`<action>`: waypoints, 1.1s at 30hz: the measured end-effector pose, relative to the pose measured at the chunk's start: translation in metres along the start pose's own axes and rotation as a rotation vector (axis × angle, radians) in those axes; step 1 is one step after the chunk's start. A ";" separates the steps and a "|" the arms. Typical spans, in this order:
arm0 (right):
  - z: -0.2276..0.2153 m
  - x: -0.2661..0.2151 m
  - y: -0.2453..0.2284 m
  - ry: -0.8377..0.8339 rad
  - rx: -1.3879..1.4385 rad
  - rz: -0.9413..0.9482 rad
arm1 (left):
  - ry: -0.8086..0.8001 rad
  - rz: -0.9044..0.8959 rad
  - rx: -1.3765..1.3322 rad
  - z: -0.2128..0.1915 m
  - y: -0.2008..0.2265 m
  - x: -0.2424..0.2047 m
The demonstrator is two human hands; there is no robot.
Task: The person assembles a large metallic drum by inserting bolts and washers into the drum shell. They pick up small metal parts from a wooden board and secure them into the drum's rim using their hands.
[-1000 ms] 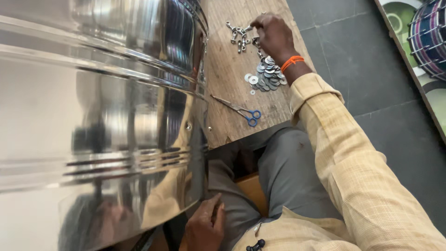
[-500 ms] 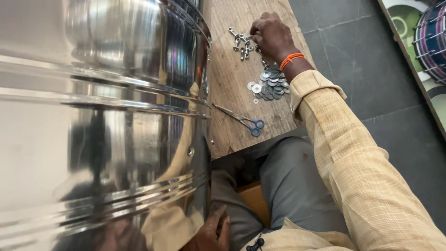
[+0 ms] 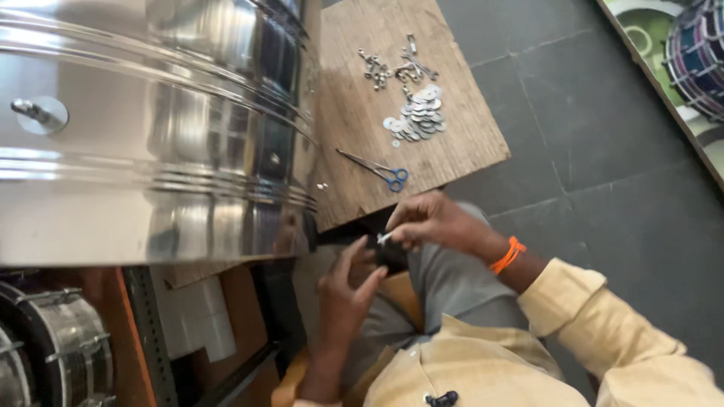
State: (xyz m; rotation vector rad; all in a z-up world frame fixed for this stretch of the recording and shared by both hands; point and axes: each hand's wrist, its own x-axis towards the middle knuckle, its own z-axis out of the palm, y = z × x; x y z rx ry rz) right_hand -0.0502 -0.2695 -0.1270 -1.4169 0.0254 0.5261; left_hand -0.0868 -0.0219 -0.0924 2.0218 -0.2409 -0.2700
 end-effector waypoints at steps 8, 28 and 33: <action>0.022 -0.044 -0.001 -0.052 0.090 -0.198 | -0.114 -0.095 -0.459 0.019 0.014 0.002; 0.041 -0.049 -0.001 -0.014 -0.017 -0.060 | -0.178 -0.025 -0.468 0.003 0.005 -0.011; 0.043 -0.050 0.007 -0.051 -0.041 -0.354 | -0.159 -0.135 -0.507 0.003 0.006 -0.013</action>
